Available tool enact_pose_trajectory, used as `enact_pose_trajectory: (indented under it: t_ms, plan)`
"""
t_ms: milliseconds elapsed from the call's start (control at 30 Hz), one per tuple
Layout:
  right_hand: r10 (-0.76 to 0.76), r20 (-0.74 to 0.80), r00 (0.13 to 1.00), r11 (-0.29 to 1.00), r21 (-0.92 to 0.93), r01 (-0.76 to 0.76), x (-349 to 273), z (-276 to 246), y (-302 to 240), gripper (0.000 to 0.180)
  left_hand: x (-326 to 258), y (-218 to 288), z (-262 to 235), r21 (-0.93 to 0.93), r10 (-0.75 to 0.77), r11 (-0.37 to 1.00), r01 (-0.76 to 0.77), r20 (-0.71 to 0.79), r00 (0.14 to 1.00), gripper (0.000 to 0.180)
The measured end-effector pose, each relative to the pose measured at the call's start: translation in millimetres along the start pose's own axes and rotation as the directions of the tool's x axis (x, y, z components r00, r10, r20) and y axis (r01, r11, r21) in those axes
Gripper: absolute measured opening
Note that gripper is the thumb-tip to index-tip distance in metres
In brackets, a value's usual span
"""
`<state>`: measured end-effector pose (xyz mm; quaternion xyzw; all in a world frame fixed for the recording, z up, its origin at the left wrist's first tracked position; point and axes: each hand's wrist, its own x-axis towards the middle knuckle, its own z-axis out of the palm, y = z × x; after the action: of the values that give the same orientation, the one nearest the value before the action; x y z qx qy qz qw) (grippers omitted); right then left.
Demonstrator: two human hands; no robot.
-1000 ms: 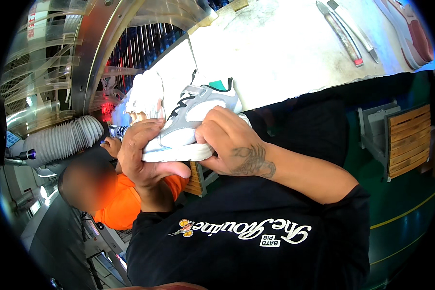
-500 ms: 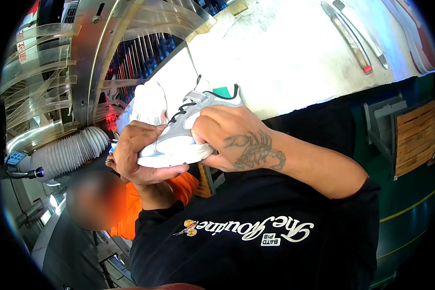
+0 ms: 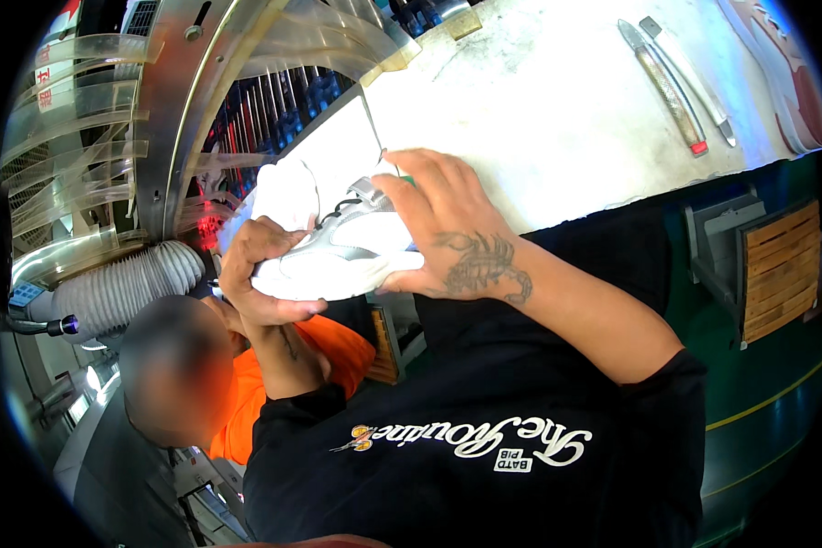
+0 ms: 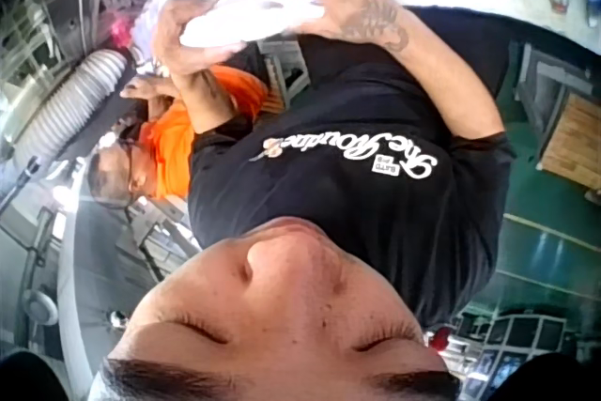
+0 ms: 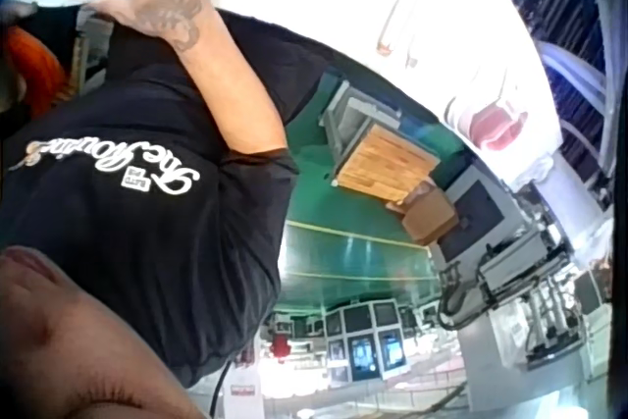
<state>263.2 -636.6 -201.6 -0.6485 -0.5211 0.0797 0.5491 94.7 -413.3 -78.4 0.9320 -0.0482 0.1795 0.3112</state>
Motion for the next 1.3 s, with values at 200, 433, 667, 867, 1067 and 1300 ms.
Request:
enact_pose_trajectory:
  t_ms: [200, 433, 667, 867, 1067, 1300]
  plan:
    - [0.104, 0.161, 0.981, 0.994, 0.003, -0.106, 0.1, 9.1, -6.6, 0.109, -9.6, -9.2, -6.0, 0.005, -0.095, 0.995, 0.095, -0.004, 0.995, 0.079]
    - [0.221, 0.042, 0.974, 0.975, 0.026, -0.222, -20.5, 8.9, -35.3, 0.105, -21.9, 45.5, 12.7, 0.046, -0.447, 0.884, 0.464, -0.2, 0.872, 0.104]
    - [0.231, 0.127, 0.965, 0.971, 0.028, -0.236, -35.3, 5.2, -41.1, 0.118, -28.9, 78.2, 20.2, 0.272, -0.338, 0.898, 0.346, -0.077, 0.938, 0.107]
    - [0.237, 0.182, 0.954, 0.956, 0.132, -0.262, -34.8, -2.3, -34.1, 0.111, -33.4, 93.3, 30.3, 0.245, -0.309, 0.914, 0.325, -0.103, 0.946, 0.1]
    - [0.257, 0.228, 0.939, 0.928, 0.215, -0.306, -31.3, -16.3, -34.5, 0.088, -19.8, 113.8, 41.7, 0.352, -0.233, 0.901, 0.253, -0.098, 0.967, 0.095]
    - [0.125, 0.19, 0.974, 0.963, 0.211, -0.165, -36.6, -22.2, -49.5, 0.079, -10.8, 136.1, 50.4, 0.371, -0.179, 0.909, 0.189, -0.06, 0.982, 0.088]
